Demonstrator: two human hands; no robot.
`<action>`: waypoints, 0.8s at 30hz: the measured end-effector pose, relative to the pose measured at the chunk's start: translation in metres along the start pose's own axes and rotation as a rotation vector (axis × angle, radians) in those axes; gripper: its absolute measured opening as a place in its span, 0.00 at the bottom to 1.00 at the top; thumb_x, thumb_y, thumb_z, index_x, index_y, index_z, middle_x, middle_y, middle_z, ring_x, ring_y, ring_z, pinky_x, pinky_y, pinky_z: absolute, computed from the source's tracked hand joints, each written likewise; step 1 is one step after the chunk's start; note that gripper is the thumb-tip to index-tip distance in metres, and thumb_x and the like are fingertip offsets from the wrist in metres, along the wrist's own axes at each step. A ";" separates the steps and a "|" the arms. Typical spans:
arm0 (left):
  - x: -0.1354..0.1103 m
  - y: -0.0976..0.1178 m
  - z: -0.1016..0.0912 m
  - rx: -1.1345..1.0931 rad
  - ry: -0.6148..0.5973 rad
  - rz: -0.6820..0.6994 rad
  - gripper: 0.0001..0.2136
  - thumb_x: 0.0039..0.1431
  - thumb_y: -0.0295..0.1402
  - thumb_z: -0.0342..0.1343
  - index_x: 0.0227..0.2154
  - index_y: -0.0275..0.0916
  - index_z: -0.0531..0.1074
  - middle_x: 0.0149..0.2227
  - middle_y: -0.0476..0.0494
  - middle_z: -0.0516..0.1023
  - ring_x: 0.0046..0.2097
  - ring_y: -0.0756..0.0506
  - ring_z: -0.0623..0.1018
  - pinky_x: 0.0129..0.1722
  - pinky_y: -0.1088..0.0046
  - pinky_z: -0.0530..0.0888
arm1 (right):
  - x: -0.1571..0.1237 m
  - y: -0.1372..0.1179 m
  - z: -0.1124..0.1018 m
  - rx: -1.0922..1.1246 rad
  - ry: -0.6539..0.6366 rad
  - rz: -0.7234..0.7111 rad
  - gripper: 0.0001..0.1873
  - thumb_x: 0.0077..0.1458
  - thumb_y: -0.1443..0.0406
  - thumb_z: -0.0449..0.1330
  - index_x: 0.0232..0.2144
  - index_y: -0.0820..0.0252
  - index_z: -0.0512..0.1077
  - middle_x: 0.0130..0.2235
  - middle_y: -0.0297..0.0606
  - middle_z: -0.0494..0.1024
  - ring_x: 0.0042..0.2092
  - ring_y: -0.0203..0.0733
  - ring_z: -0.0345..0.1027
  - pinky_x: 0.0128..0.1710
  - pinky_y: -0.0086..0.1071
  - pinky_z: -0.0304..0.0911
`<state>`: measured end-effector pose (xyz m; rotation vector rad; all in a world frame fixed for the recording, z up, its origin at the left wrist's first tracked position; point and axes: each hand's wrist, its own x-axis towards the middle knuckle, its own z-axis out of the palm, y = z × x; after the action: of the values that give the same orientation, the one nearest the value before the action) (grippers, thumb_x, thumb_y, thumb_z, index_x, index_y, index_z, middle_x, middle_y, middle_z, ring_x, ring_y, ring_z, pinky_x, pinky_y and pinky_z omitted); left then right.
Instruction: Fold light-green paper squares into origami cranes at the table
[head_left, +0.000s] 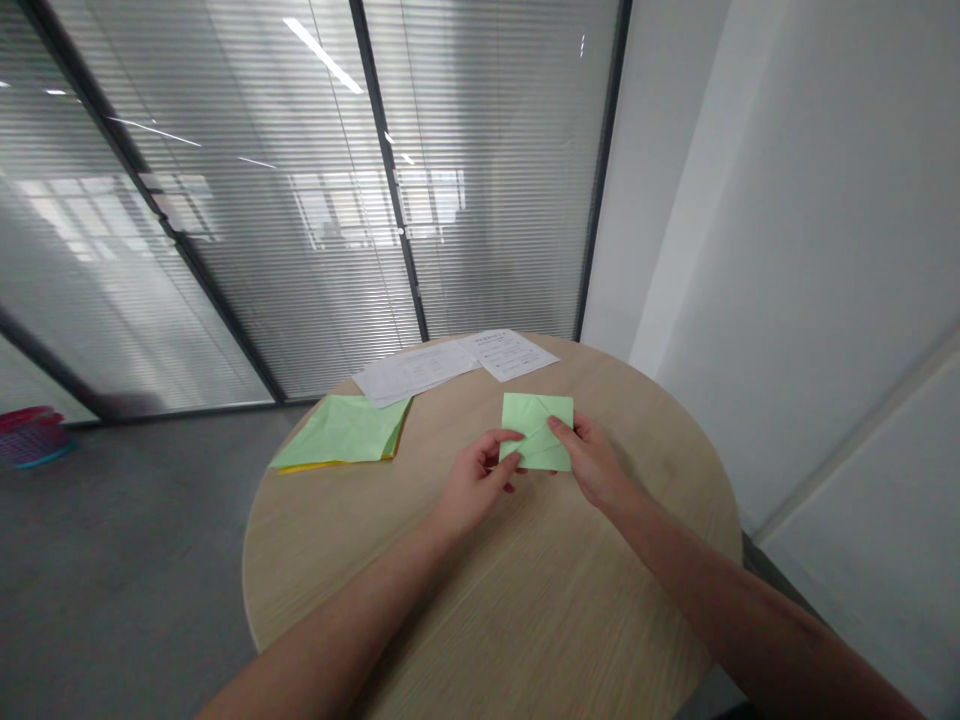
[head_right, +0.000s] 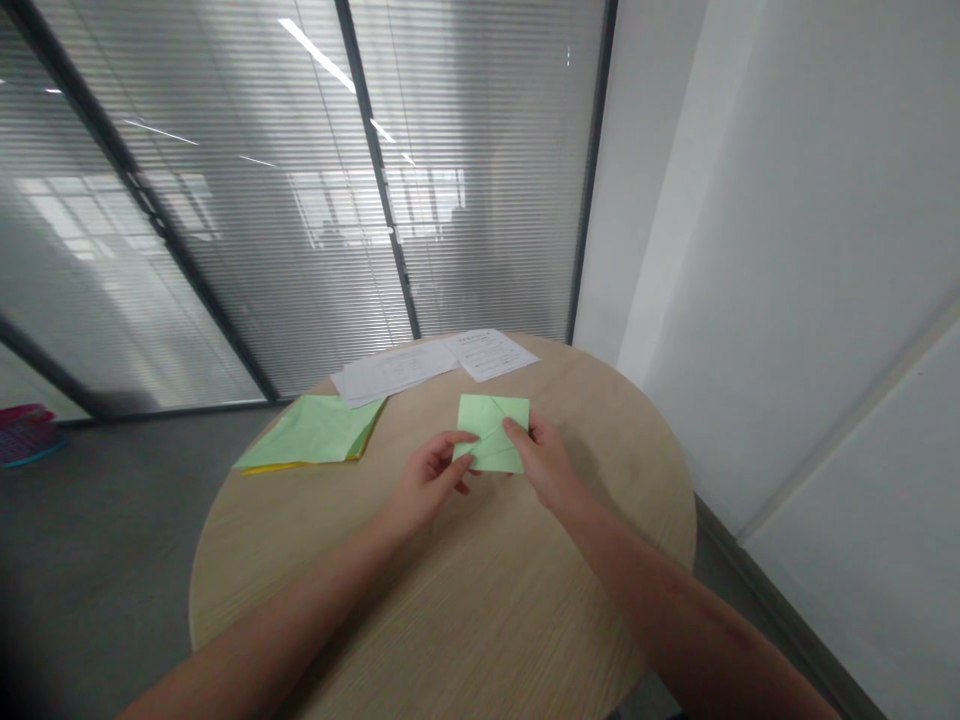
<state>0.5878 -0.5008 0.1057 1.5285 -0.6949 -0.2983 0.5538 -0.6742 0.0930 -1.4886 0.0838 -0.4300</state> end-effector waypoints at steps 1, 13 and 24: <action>0.000 0.001 0.000 -0.012 -0.002 0.002 0.16 0.55 0.41 0.56 0.43 0.38 0.69 0.30 0.47 0.73 0.34 0.48 0.76 0.25 0.76 0.73 | 0.000 -0.001 0.000 0.002 -0.004 0.000 0.21 0.52 0.50 0.58 0.40 0.59 0.71 0.37 0.42 0.78 0.31 0.43 0.71 0.26 0.32 0.64; 0.005 -0.004 -0.001 -0.077 0.008 -0.058 0.13 0.53 0.41 0.57 0.35 0.36 0.69 0.26 0.49 0.72 0.29 0.49 0.75 0.25 0.75 0.73 | 0.000 0.002 -0.001 -0.038 -0.038 0.013 0.21 0.52 0.49 0.56 0.40 0.58 0.71 0.31 0.39 0.76 0.26 0.41 0.67 0.22 0.32 0.63; 0.006 -0.007 -0.001 -0.100 0.053 -0.089 0.15 0.47 0.39 0.62 0.34 0.37 0.67 0.24 0.51 0.73 0.27 0.50 0.75 0.25 0.76 0.72 | -0.002 -0.003 0.000 0.007 -0.101 0.011 0.20 0.52 0.51 0.57 0.40 0.59 0.71 0.32 0.39 0.76 0.28 0.40 0.68 0.21 0.30 0.63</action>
<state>0.5944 -0.5036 0.1004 1.4687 -0.5626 -0.3530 0.5511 -0.6735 0.0952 -1.5000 0.0107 -0.3452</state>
